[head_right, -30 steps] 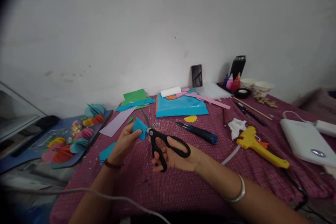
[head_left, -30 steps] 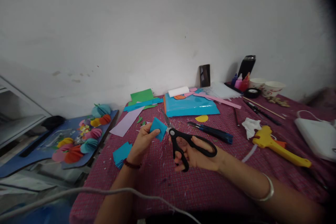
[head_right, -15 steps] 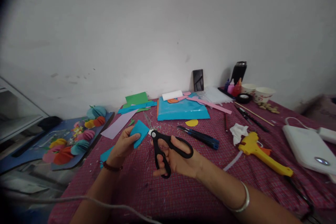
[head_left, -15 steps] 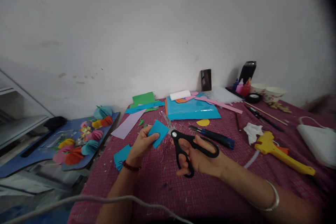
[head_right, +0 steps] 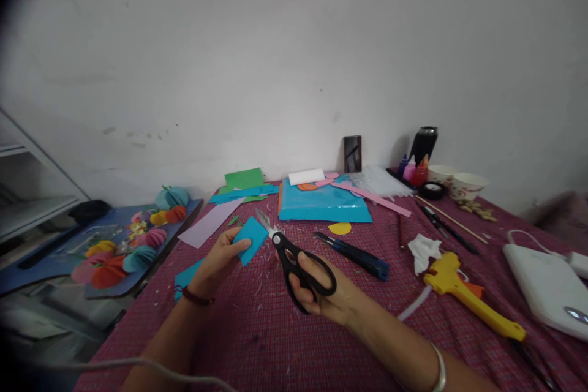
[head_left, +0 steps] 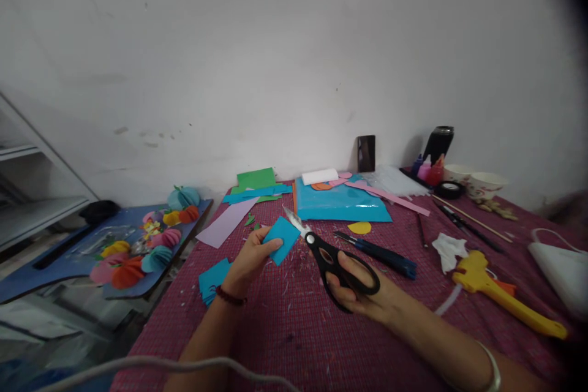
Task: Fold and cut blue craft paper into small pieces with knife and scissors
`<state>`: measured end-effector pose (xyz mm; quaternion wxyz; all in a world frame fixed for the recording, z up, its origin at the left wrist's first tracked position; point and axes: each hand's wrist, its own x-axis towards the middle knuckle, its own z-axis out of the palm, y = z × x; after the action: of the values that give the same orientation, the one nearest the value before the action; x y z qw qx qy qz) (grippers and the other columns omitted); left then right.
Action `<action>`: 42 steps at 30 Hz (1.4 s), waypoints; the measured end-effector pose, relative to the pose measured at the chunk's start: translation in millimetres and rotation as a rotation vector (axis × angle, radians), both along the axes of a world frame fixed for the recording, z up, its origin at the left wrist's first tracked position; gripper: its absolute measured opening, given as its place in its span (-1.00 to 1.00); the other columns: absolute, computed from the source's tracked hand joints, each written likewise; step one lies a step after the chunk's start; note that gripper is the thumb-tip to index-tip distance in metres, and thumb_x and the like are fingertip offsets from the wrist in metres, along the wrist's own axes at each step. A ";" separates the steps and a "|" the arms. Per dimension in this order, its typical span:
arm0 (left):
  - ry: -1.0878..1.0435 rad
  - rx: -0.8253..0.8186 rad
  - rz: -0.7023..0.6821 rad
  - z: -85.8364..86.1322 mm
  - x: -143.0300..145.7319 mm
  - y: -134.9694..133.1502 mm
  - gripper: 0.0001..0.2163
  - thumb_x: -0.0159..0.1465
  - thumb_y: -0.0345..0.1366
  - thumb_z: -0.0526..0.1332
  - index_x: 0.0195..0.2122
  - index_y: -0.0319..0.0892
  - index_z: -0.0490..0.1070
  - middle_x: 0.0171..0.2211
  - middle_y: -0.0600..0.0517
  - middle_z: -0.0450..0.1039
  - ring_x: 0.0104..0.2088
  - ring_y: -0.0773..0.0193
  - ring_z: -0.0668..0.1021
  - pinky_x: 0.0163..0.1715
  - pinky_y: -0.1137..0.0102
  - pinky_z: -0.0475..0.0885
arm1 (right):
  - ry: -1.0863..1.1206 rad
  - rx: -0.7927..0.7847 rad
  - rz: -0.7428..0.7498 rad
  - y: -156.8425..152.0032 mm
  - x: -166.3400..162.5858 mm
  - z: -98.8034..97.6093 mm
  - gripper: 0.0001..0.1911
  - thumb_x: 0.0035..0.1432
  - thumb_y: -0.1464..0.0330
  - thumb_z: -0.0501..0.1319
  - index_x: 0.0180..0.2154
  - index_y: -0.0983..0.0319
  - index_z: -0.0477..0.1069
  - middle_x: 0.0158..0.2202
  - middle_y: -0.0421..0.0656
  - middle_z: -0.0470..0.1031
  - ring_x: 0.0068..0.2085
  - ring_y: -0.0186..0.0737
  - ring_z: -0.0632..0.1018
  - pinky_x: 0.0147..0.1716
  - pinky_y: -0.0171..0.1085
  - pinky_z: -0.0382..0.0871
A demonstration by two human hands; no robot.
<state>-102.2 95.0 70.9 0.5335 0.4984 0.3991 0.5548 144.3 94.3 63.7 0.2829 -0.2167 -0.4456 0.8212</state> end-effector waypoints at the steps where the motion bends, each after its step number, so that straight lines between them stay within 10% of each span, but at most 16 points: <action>1: -0.035 -0.001 0.021 -0.3 -0.1 0.6 -0.71 -0.02 -0.19 0.42 -0.50 -0.27 0.38 -0.64 0.15 0.26 -0.63 0.49 0.24 -0.61 0.53 0.12 | -0.071 0.133 -0.042 5.2 2.1 2.2 -0.54 0.09 -0.04 0.19 -0.27 0.25 0.34 -0.61 -0.31 0.28 -0.70 -0.50 0.19 -0.76 -0.46 0.00; 7: -0.266 -0.051 0.122 3.4 4.6 2.4 -0.64 0.02 -0.03 0.36 -0.55 -0.22 0.32 -0.63 0.10 0.31 -0.65 0.44 0.30 -0.63 0.50 0.20 | -0.676 1.066 -0.137 34.7 17.2 -1.4 -0.66 0.07 0.37 0.21 -0.06 0.18 0.44 -0.16 -0.11 0.53 -0.18 -0.14 0.52 -0.18 -0.22 0.35; 11: -0.263 -0.117 0.062 -0.6 15.0 3.0 -0.64 0.09 -0.02 0.30 -0.57 -0.21 0.28 -0.65 0.11 0.27 -0.67 0.44 0.29 -0.64 0.48 0.20 | -0.858 1.357 0.056 28.5 18.2 -7.1 -0.70 0.04 0.45 0.16 -0.15 0.20 0.48 -0.19 -0.09 0.53 -0.17 -0.13 0.52 -0.17 -0.23 0.32; 24: 0.377 -0.010 -0.124 -22.0 69.0 -9.5 -0.64 0.10 0.01 0.26 -0.54 -0.20 0.27 -0.59 0.13 0.21 -0.55 0.41 0.25 -0.55 0.47 0.17 | -0.487 0.708 -0.151 26.4 -2.2 -22.9 -0.74 0.13 0.20 0.13 -0.47 0.23 0.21 -0.60 -0.31 0.25 -0.60 -0.42 0.28 -0.63 -0.43 0.12; 33: 0.465 -0.187 0.297 57.8 -93.4 -33.1 -0.68 0.01 -0.10 0.36 -0.45 -0.19 0.30 -0.64 0.20 0.19 -0.67 0.50 0.20 -0.67 0.55 0.06 | -0.497 0.890 -0.064 28.0 -3.4 -24.1 -0.72 0.23 0.25 0.02 -0.17 0.28 0.37 -0.45 -0.20 0.41 -0.46 -0.32 0.42 -0.45 -0.34 0.25; 42: 1.069 -0.256 0.299 -5.8 -145.1 -59.1 -0.57 -0.10 0.01 0.35 -0.34 -0.22 0.41 -0.37 -0.03 0.45 -0.32 0.15 0.50 -0.32 0.31 0.39 | -0.579 1.022 -0.044 31.1 -5.7 -33.6 -0.74 0.21 0.32 0.04 -0.17 0.26 0.42 -0.41 -0.17 0.50 -0.39 -0.26 0.48 -0.36 -0.31 0.28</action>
<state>-247.3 35.8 65.1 0.2290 0.5794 0.7438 0.2420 138.6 125.4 30.2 0.2352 -0.2772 -0.8396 0.4036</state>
